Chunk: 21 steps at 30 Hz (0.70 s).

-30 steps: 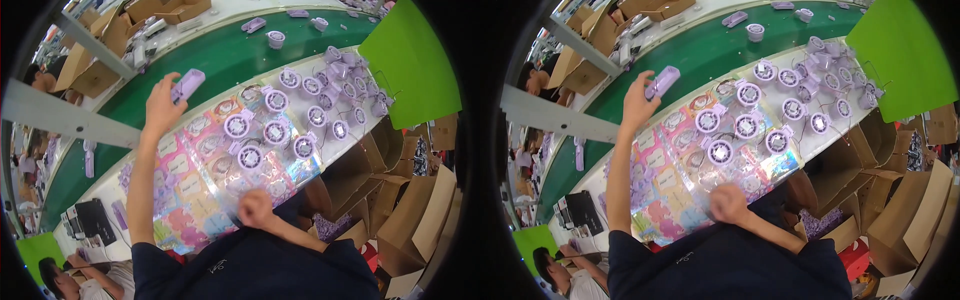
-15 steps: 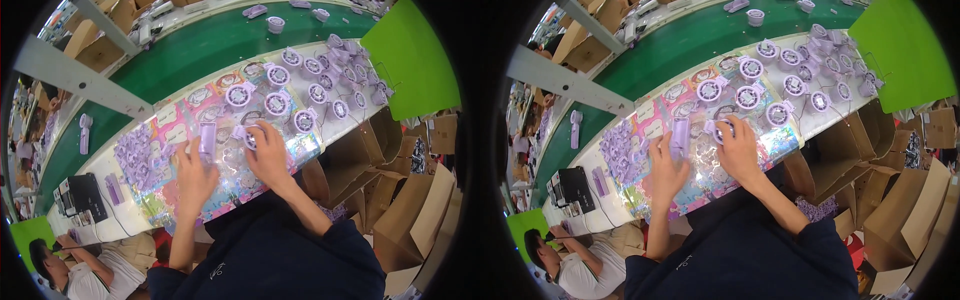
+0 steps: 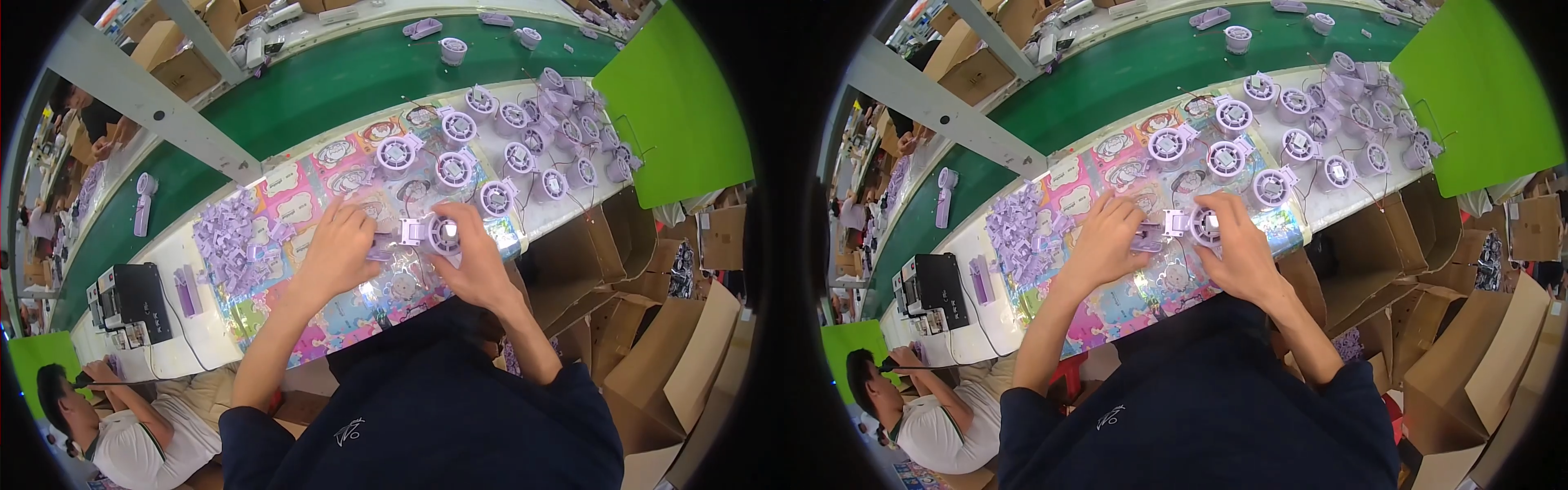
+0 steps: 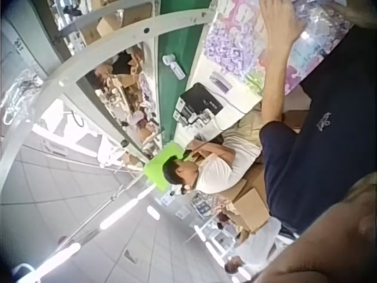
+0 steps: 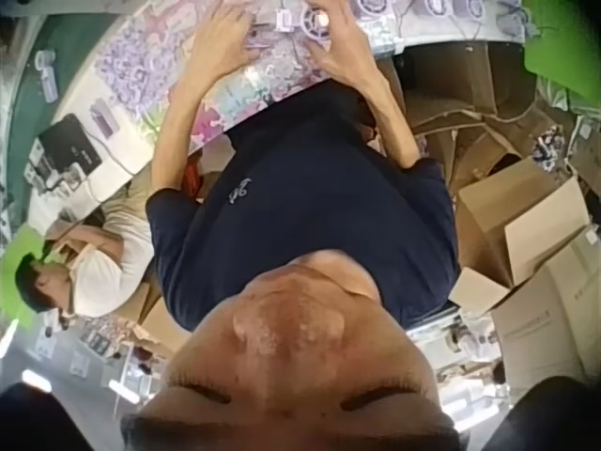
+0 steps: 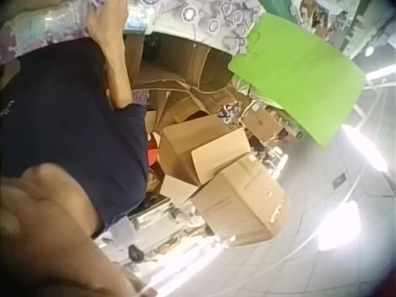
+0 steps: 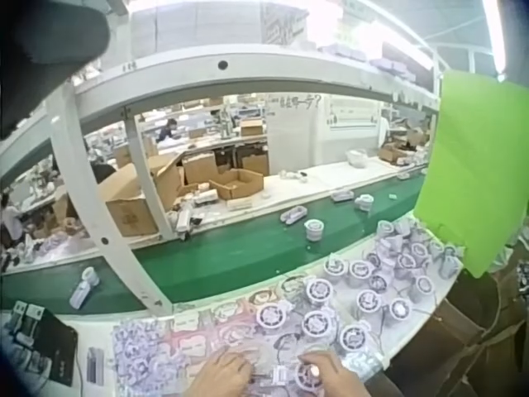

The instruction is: The person assembles handheld fans by hand, attaching small plastic hinge pieces to fan head assemblies and fitting the fan heads into handle casings.

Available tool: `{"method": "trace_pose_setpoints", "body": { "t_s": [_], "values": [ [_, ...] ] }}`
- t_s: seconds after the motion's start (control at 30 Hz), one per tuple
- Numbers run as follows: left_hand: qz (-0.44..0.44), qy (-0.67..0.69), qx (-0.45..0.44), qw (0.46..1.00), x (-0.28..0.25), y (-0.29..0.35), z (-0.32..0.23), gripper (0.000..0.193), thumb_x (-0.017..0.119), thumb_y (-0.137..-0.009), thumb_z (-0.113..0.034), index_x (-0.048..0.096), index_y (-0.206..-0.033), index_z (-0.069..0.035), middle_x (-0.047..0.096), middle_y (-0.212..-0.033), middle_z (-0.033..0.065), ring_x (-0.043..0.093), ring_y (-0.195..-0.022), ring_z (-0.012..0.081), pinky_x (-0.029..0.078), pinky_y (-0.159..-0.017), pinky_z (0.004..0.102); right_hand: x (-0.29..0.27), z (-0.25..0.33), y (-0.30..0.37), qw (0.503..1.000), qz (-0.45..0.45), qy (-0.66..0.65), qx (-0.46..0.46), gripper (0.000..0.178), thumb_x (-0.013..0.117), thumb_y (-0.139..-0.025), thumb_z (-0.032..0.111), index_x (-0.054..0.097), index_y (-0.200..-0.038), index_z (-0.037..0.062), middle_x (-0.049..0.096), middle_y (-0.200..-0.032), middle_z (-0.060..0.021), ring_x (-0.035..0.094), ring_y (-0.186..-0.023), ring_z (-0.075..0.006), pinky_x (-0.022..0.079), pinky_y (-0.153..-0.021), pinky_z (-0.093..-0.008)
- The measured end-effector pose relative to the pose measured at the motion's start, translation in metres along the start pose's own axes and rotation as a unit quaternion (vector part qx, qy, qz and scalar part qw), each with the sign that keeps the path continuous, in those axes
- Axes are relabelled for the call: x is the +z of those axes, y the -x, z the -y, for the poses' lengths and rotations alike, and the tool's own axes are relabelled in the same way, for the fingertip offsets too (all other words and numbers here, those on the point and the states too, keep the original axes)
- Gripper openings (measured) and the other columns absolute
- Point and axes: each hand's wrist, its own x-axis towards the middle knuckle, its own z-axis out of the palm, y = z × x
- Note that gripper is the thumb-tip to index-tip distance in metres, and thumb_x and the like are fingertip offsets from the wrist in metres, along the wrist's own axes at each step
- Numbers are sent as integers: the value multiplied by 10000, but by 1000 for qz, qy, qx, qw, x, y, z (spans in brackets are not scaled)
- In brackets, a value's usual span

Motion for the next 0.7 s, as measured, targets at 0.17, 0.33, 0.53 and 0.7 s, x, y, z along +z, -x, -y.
{"method": "trace_pose_setpoints", "body": {
  "t_s": [0.17,0.33,0.53,0.7],
  "values": [
    [54,180,-120,975,-11,-12,-19,520,802,-640,-266,693,-1087,-25,644,-1027,176,650,-984,365,531,-843,474,-18,6,6,995,-28,-9,-95,598,736,-734,-44,556,-1291,83,553,-1316,-160,626,-1100,-399,548,-844,-431],
    [30,226,-97,969,-5,-6,-19,531,822,-654,-297,707,-1108,-47,686,-991,178,675,-926,377,540,-806,467,-18,3,2,993,43,5,-111,595,756,-714,-72,603,-1271,74,568,-1333,-158,612,-1173,-373,547,-909,-407],
    [129,266,-99,950,-16,-4,-22,546,828,-731,-334,702,-1169,-33,724,-1013,217,694,-960,371,532,-843,461,-18,9,-2,981,55,73,-168,594,700,-698,-56,608,-1259,119,588,-1301,-123,632,-1114,-351,566,-837,-413],
    [28,316,-98,943,-11,4,-19,455,788,-819,-279,699,-1187,-27,726,-1007,213,697,-956,383,533,-839,439,-13,12,-5,985,60,65,-150,611,689,-685,-64,620,-1264,120,587,-1303,-128,626,-1126,-350,570,-840,-416]
  ]
}}
